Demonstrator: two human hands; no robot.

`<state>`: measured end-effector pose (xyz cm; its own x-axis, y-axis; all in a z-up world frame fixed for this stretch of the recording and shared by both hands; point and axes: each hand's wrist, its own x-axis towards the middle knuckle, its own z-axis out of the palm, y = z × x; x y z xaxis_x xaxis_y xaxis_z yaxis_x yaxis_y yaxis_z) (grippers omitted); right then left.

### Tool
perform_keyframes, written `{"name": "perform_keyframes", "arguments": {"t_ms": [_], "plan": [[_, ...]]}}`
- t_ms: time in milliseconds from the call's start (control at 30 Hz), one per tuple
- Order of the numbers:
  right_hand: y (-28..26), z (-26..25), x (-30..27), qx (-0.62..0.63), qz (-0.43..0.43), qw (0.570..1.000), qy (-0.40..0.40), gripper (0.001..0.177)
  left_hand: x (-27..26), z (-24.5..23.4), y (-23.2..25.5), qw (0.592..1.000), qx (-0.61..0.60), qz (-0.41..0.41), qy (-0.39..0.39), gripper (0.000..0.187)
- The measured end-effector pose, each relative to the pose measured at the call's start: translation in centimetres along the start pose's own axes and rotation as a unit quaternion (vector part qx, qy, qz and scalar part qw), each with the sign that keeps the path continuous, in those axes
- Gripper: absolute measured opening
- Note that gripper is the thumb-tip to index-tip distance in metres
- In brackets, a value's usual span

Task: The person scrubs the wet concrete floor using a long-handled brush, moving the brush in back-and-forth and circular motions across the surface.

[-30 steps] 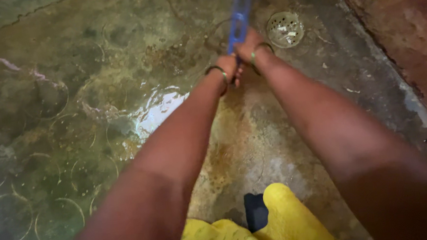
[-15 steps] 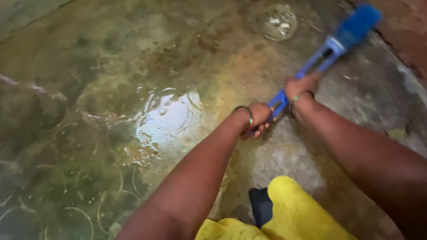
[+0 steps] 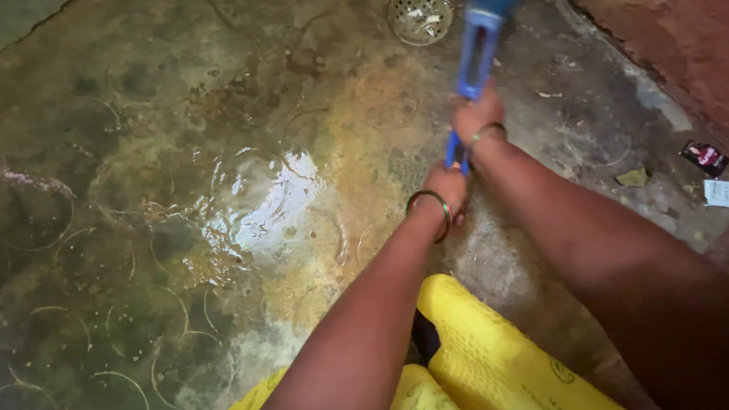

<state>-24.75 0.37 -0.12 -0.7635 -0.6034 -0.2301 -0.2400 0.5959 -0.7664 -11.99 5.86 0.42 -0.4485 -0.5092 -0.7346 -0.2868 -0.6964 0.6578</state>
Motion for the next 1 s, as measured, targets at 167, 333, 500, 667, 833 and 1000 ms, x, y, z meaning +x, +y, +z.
{"name": "perform_keyframes", "arguments": {"t_ms": [167, 333, 500, 667, 833, 1000], "plan": [[8.2, -3.9, -3.1, 0.124, -0.090, 0.971, 0.182, 0.062, 0.3, 0.5, -0.7, 0.970, 0.220, -0.001, -0.099, 0.034], [10.1, -1.9, -0.8, 0.022, -0.130, 0.958, 0.253, 0.068, -0.2, -2.5, -0.2, 0.927, 0.350, 0.128, -0.046, 0.042], [3.8, 0.5, 0.1, 0.063, -0.070, 0.990, 0.105, 0.059, 0.8, -1.4, -1.5, 0.976, 0.211, 0.051, 0.029, 0.042], [5.4, -2.3, -2.2, 0.120, -0.044, 0.992, 0.011, 0.053, 2.5, 2.0, -5.6, 0.968, 0.198, 0.140, 0.067, 0.040], [11.4, -4.8, -5.3, 0.121, -0.072, 0.967, 0.212, 0.065, -2.2, 0.3, -1.7, 0.948, 0.293, -0.045, -0.113, 0.037], [11.5, -2.1, -2.0, 0.010, -0.104, 0.971, 0.215, 0.075, -0.7, -2.0, -3.0, 0.972, 0.223, 0.028, -0.065, 0.036]]}}
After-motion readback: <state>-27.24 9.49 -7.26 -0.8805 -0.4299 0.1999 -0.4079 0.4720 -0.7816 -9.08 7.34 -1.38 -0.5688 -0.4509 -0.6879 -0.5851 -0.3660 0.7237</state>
